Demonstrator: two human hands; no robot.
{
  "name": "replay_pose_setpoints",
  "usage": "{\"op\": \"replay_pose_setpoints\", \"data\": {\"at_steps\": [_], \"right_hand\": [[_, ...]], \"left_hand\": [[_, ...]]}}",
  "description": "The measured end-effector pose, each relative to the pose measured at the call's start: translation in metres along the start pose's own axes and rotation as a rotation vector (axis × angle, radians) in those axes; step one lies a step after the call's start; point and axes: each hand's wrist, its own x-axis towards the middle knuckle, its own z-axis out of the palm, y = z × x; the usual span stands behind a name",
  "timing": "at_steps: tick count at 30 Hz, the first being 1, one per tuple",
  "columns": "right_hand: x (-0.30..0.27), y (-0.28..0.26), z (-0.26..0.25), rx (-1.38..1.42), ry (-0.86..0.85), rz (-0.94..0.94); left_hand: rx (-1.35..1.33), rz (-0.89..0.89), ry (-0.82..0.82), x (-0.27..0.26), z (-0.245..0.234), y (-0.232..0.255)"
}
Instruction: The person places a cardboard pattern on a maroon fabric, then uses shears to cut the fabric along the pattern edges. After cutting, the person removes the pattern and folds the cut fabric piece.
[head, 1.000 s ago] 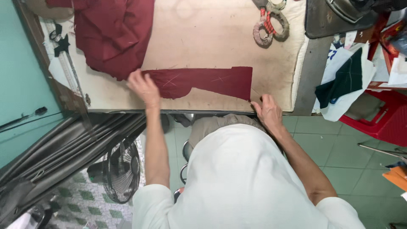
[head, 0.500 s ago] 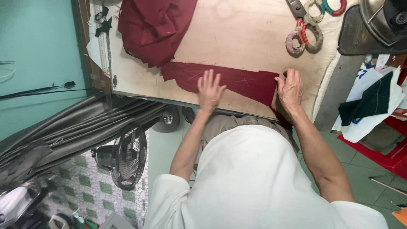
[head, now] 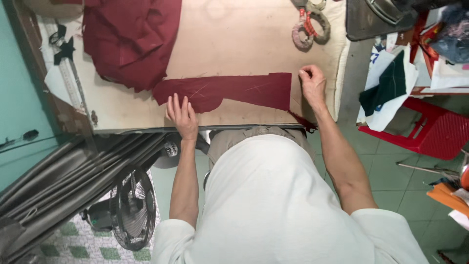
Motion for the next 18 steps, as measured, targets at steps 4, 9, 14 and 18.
{"op": "replay_pose_setpoints", "data": {"at_steps": [4, 9, 14, 18], "right_hand": [[-0.010, -0.034, 0.009, -0.097, 0.000, -0.077], [-0.013, -0.047, 0.017, -0.302, -0.023, -0.144], [-0.016, -0.044, 0.018, -0.300, 0.000, -0.177], [-0.017, -0.050, 0.015, -0.141, 0.021, -0.132]], "left_hand": [[-0.052, 0.034, -0.030, -0.003, 0.006, 0.012], [-0.062, 0.032, -0.073, -0.002, 0.008, 0.014], [-0.034, 0.072, -0.021, -0.003, 0.013, 0.008], [-0.049, 0.061, -0.031, -0.002, 0.011, 0.009]]}}
